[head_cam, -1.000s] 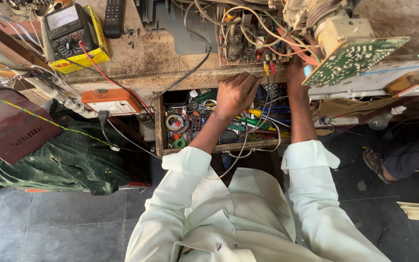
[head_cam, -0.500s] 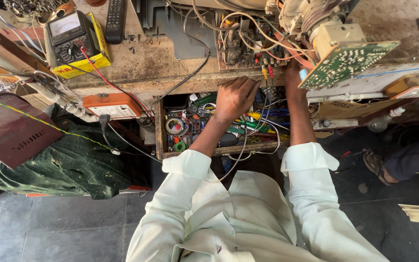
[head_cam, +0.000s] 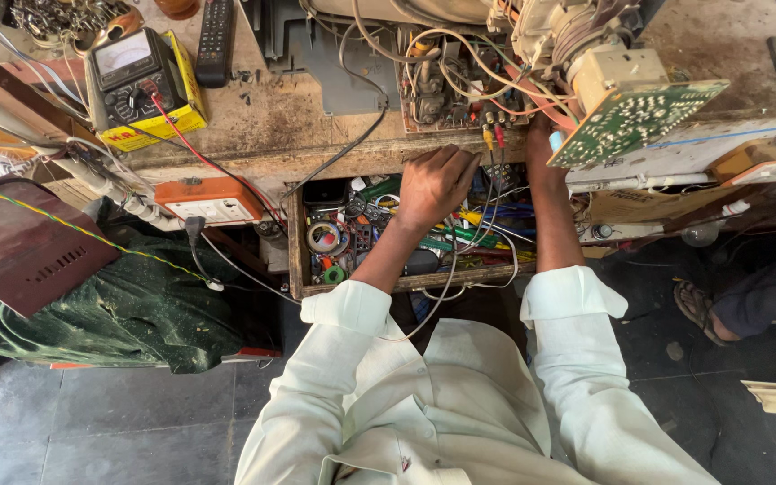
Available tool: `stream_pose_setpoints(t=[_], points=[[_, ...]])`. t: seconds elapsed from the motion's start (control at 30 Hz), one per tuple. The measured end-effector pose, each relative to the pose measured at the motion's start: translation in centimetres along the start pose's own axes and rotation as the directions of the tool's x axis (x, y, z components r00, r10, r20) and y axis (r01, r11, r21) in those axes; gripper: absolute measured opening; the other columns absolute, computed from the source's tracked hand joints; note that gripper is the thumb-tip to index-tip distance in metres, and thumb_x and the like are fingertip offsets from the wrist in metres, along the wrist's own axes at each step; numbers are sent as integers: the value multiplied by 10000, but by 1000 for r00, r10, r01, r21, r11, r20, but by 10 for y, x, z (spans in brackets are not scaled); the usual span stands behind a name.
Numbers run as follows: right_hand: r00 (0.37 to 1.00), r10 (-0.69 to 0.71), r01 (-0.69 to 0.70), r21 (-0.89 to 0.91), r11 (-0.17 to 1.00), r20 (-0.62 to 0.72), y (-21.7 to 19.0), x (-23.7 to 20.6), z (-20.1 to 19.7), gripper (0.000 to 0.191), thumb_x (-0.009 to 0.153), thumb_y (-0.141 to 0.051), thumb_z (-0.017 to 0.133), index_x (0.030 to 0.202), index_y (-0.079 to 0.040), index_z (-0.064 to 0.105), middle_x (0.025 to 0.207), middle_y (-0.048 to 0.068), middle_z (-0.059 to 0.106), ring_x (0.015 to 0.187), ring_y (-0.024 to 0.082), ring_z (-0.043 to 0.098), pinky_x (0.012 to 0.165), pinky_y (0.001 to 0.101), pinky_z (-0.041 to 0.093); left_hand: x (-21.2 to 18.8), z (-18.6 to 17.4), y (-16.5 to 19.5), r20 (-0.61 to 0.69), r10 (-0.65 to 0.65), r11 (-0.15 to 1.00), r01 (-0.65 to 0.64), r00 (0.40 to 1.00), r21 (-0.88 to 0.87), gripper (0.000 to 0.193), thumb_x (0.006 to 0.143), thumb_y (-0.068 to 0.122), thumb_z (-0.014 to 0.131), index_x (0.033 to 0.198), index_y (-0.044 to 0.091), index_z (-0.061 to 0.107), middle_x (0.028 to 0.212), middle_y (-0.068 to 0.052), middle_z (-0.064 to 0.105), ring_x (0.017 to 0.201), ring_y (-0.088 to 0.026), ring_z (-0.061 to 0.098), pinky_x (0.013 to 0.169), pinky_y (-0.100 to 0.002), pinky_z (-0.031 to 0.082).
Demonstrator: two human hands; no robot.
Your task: The person works at a cluttered electronics workbench, handling wires and a circuit board. They connect and disconnect wires, use a remote control, and manipulate components on the board while seated at the bench.
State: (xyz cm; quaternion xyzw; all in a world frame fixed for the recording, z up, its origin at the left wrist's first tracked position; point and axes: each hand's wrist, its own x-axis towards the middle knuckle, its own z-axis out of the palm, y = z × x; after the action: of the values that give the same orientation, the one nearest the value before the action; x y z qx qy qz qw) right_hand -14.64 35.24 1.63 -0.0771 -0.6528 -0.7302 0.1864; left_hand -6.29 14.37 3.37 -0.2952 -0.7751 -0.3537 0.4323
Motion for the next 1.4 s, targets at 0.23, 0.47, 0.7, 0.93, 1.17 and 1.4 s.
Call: stream_pose_setpoints(t=[0.23,0.47,0.7,0.93,1.17,1.4], points=[[983,179,-143,461,876,-35,1,-4,-2,372,1116,-131,535,1461,8,536,1215,136,668,996,174,675,825,291,536,0,0,0,-1,-6,1000,6,1000,-6,208,936,105,756,788,62,615,736,-65,642,621,-244,666,554,-383,518],[994,105,-93,278,956,-30,-3,-1,2,392,1103,-144,535,1468,-1,533,1247,136,660,1020,164,668,849,272,524,1,-1,1,-9,-8,1000,8,1000,-20,208,934,95,762,785,59,621,739,-66,642,626,-249,666,555,-384,516],[990,-117,101,-185,978,-75,-7,0,4,442,1032,-129,626,1445,8,549,1287,103,647,1108,143,632,928,257,494,1,-3,2,-7,2,1000,-2,1000,-18,163,925,116,769,821,61,656,769,-63,666,656,-248,683,591,-390,537],[983,-152,126,-224,967,-106,0,-1,1,424,1080,-151,577,1484,-23,550,1330,90,638,1165,132,615,1007,278,473,2,-2,3,22,3,999,-2,1000,-47,175,929,129,779,814,58,668,797,-60,704,676,-238,709,589,-364,553],[967,-232,204,-227,952,-105,7,-3,-2,453,1036,-124,604,1473,-16,552,1331,103,635,1176,174,607,1035,313,457,1,-1,2,22,10,999,-9,1000,-45,214,919,137,793,784,52,651,756,-69,675,639,-253,687,573,-379,539],[992,-68,61,-63,996,-103,-4,-2,1,458,1016,-88,627,1456,13,552,1341,132,627,1181,161,607,974,272,482,2,-3,4,44,16,999,-14,999,-35,180,934,162,777,825,61,675,791,-60,688,641,-259,684,579,-381,538]])
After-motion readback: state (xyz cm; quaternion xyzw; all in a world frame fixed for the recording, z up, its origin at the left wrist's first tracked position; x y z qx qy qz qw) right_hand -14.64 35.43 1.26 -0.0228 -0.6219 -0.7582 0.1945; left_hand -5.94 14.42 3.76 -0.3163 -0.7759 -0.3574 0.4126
